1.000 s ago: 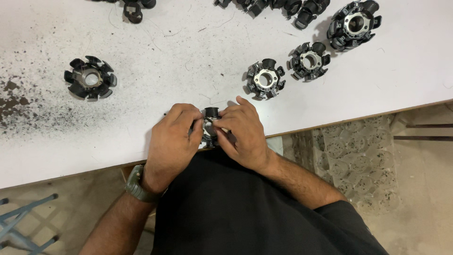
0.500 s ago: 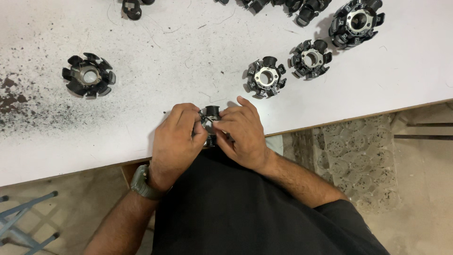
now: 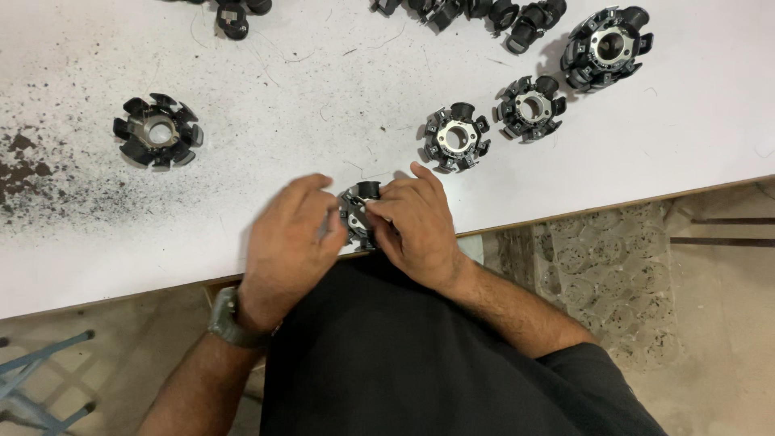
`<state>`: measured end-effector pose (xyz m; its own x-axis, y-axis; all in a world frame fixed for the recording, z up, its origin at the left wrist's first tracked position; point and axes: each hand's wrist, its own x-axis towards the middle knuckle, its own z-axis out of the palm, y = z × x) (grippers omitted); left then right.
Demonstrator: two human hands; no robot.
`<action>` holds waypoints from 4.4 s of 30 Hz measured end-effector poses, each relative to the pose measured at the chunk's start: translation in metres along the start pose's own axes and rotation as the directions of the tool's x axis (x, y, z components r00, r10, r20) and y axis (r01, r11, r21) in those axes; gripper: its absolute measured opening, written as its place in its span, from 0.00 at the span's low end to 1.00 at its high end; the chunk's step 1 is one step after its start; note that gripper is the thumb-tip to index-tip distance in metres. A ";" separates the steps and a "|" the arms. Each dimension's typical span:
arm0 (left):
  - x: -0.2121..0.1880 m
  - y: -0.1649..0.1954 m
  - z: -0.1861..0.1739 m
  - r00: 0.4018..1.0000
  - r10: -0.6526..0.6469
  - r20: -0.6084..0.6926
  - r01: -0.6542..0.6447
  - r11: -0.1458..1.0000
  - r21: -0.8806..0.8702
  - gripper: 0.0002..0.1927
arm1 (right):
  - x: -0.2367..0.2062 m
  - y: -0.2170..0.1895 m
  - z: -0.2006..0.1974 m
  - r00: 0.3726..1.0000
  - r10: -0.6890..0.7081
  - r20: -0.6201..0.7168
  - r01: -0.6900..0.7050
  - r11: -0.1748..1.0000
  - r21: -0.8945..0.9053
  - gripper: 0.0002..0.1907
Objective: The person uses a small tool to scrape or deburr small black mechanical components on a white table. They then assemble the components into circular clusters, placing each finished cluster on the table.
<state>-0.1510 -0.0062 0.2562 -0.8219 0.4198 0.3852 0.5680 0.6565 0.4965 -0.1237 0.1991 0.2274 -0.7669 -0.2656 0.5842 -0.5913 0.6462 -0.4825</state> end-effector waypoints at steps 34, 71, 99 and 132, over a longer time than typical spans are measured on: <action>0.205 0.128 0.183 0.941 0.298 0.163 -0.303 0.953 0.004 0.49 | -0.092 0.121 -0.086 0.625 0.472 -0.622 -0.243 0.875 0.419 0.12; 0.043 0.041 0.012 0.984 0.126 0.125 -0.132 0.990 0.041 0.58 | -0.056 0.050 -0.043 0.922 0.334 -0.196 -0.255 0.904 0.344 0.11; 0.025 0.032 0.054 0.996 -0.085 -0.018 0.081 0.986 -0.143 0.08 | -0.010 0.022 -0.033 0.989 0.146 -0.016 -0.146 0.989 -0.018 0.14; 0.035 0.023 0.036 0.999 -0.047 0.017 0.047 0.998 -0.044 0.14 | -0.011 0.026 -0.029 0.977 0.195 -0.087 -0.187 0.979 0.083 0.10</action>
<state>-0.1682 0.0465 0.2529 -0.8481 0.3991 0.3485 0.5298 0.6471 0.5482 -0.1227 0.2397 0.2276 -0.8427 -0.0717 0.5336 -0.4558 0.6225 -0.6361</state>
